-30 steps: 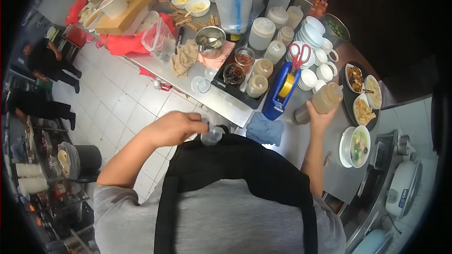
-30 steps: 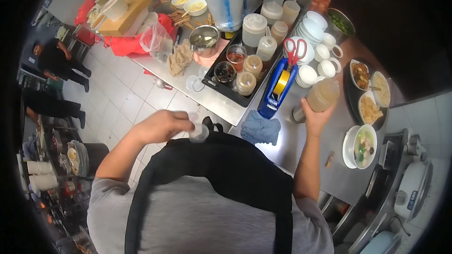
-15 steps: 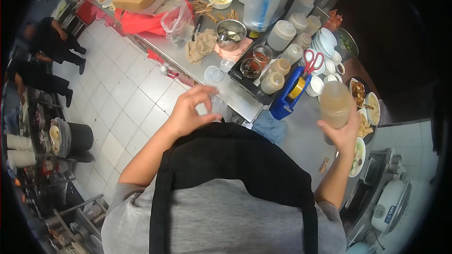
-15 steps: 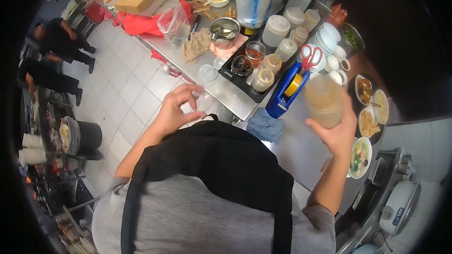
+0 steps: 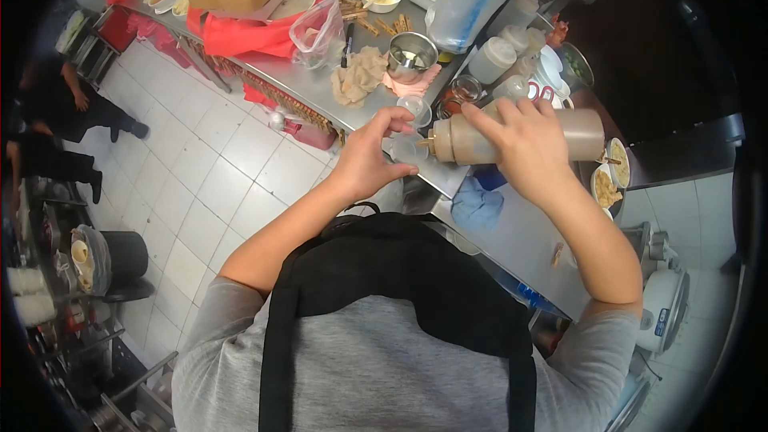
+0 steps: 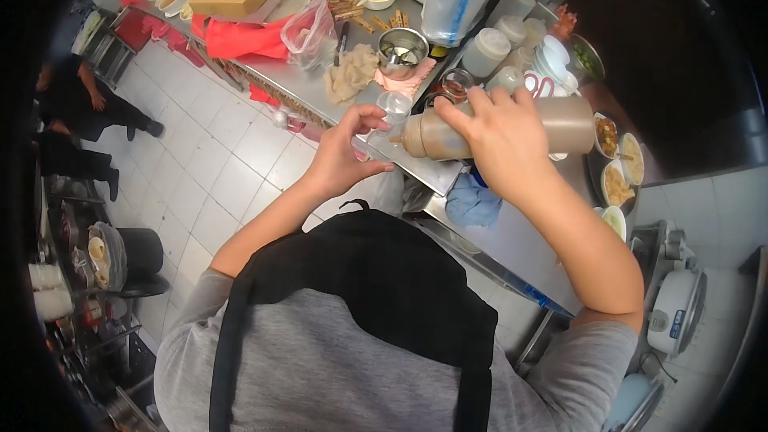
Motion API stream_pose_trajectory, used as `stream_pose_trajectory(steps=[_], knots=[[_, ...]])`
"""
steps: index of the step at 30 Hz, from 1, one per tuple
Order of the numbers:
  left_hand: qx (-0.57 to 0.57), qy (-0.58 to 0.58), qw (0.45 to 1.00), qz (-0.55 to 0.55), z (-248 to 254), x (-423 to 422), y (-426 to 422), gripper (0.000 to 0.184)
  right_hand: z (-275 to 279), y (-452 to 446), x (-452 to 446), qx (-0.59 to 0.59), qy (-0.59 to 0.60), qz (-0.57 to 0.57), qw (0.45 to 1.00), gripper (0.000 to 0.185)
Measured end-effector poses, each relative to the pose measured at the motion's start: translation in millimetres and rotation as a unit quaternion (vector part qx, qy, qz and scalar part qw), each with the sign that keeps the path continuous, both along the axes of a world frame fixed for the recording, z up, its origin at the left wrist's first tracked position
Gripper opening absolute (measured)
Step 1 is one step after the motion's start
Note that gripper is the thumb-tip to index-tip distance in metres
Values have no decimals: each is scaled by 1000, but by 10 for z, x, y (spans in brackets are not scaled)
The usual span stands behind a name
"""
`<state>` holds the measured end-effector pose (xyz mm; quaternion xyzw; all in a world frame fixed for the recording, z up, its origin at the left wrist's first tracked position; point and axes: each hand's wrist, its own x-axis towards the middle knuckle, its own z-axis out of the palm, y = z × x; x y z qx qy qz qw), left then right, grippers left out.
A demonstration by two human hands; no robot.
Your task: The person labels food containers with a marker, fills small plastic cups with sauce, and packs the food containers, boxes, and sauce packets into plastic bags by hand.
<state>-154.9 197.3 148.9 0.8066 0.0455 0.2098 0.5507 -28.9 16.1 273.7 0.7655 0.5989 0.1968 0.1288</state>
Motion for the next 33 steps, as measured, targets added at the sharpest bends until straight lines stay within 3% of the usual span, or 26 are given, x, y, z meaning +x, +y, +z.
stream_pose_trajectory(steps=[14, 25, 28, 31, 33], knots=[[-10, -9, 1000, -14, -196, -181, 355, 76, 155, 412, -267, -47, -50, 5, 998, 35], [-18, 23, 998, -49, -66, 11, 175, 75, 127, 69, -166, -33, -41, -45, 998, 36], [-49, 18, 996, -74, -2, 145, 45, 75, 136, -150, -107, -15, 10, -82, 996, 43], [-92, -14, 991, -99, 132, 338, -110, 76, 155, -435, -94, 11, 181, -197, 963, 69], [-124, -44, 983, -130, 237, 517, -196, 77, 90, -669, -23, 71, 371, -243, 894, 77]])
